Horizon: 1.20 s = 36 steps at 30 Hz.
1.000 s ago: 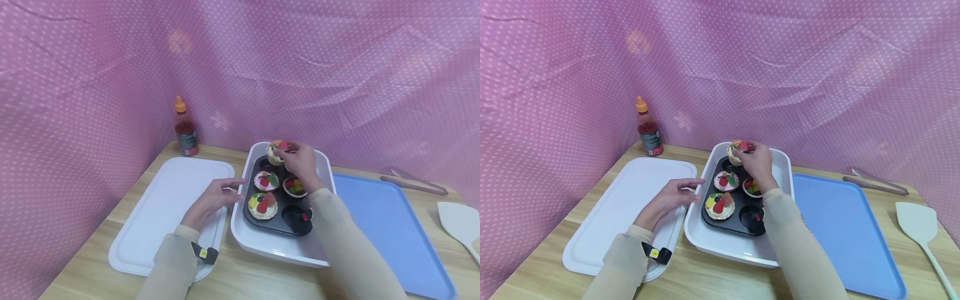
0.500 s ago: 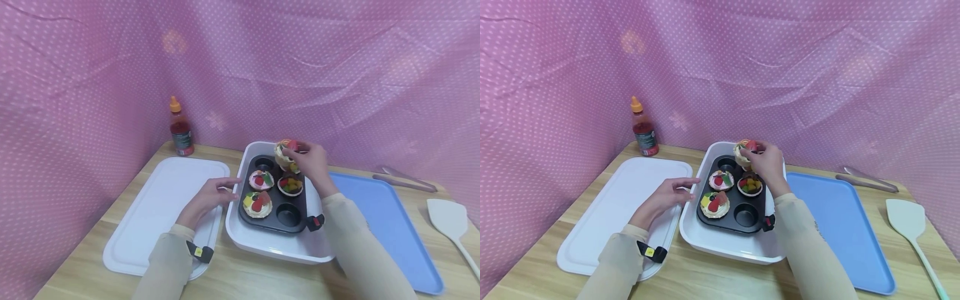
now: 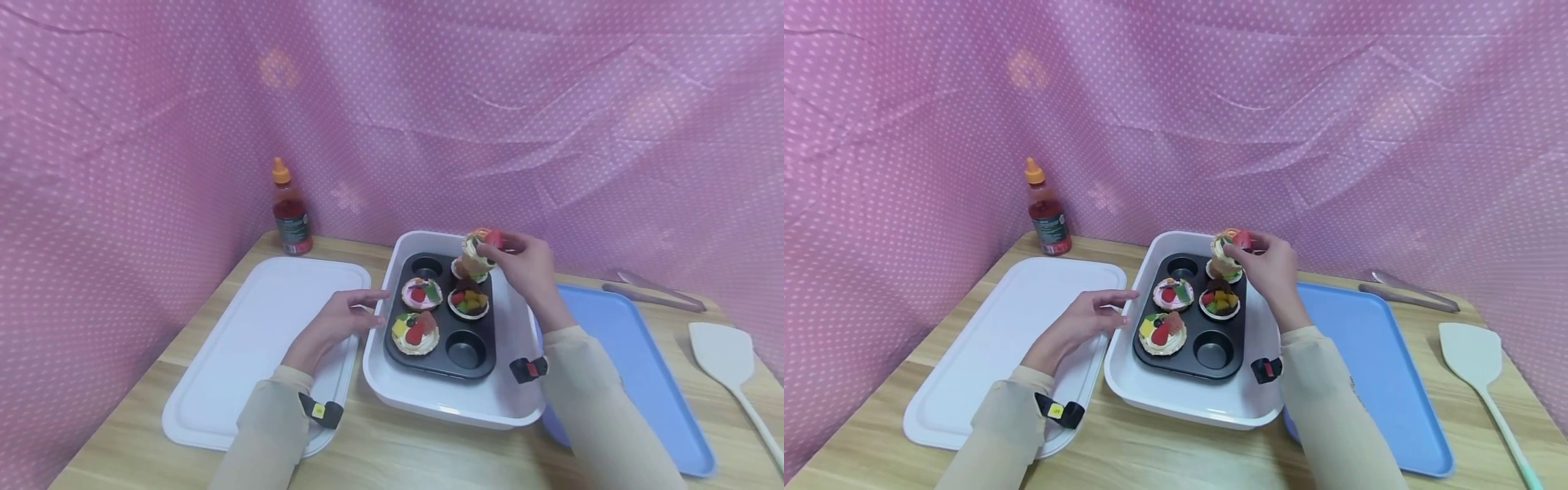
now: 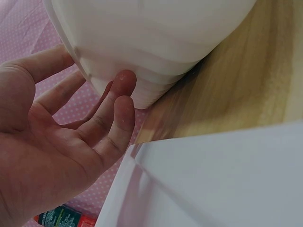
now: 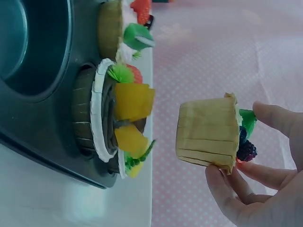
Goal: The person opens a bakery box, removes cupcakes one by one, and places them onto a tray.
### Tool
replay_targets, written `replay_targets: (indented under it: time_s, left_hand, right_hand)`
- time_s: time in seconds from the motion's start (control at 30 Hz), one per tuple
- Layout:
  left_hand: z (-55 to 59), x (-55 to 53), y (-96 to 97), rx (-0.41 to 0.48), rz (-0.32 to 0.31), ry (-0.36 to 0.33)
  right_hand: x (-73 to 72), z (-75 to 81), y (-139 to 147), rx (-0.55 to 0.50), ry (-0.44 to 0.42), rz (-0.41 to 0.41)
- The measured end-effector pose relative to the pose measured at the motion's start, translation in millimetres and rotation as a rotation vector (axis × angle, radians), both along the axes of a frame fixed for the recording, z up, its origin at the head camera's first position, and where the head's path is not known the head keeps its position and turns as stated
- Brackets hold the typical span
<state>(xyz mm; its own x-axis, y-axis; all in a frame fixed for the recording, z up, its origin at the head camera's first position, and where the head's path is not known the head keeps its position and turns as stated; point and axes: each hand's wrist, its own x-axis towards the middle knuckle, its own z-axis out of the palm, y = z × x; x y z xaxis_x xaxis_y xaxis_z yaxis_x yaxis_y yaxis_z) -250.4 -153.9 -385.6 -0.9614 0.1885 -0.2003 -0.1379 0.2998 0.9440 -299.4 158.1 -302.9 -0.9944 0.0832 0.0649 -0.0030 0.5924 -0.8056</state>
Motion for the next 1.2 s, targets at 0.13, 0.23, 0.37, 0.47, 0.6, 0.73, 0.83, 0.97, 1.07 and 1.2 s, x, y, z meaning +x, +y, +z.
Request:
replay_targets:
  time_s: [0.13, 0.23, 0.37, 0.47, 0.6, 0.73, 0.83, 0.97, 1.07, 1.2]
  left_hand:
    - [-1.1, -0.3, -0.6, -0.002, -0.001, 0.001]
    - [-2.1, -0.8, -0.5, -0.006, -0.004, -0.006]
    - [-3.1, -1.7, -0.5, -0.019, -0.003, -0.009]
    - [-3.0, -1.8, -0.3, -0.03, -0.003, -0.005]
    - [-1.5, -1.2, 0.0, -0.023, -0.006, -0.001]
    - [0.7, -0.9, -0.2, -0.011, -0.009, 0.003]
    - [1.5, -1.0, 0.4, -0.008, -0.011, 0.005]
    - [1.7, -1.5, 0.5, -0.014, -0.01, 0.001]
    - [0.8, -1.7, 0.8, -0.017, -0.014, 0.008]
    - [-1.3, -2.0, -0.3, -0.017, -0.025, 0.038]
  right_hand:
    - [3.3, 0.7, 8.2, 0.0, 0.008, -0.025]
    - [5.7, 1.1, 15.2, -0.016, 0.01, -0.055]
    - [7.4, 1.6, 23.5, -0.042, 0.009, -0.089]
    - [8.6, 3.7, 29.2, -0.052, 0.019, -0.099]
    - [11.7, 6.2, 37.1, -0.057, 0.022, -0.113]
    - [16.7, 6.6, 46.4, -0.061, 0.004, -0.146]
    - [20.9, 5.7, 55.2, -0.067, -0.002, -0.173]
    - [25.4, 4.3, 66.4, -0.067, 0.005, -0.19]
    - [28.0, 3.5, 73.7, -0.055, 0.011, -0.204]
    - [30.1, 2.8, 80.4, -0.042, 0.028, -0.206]
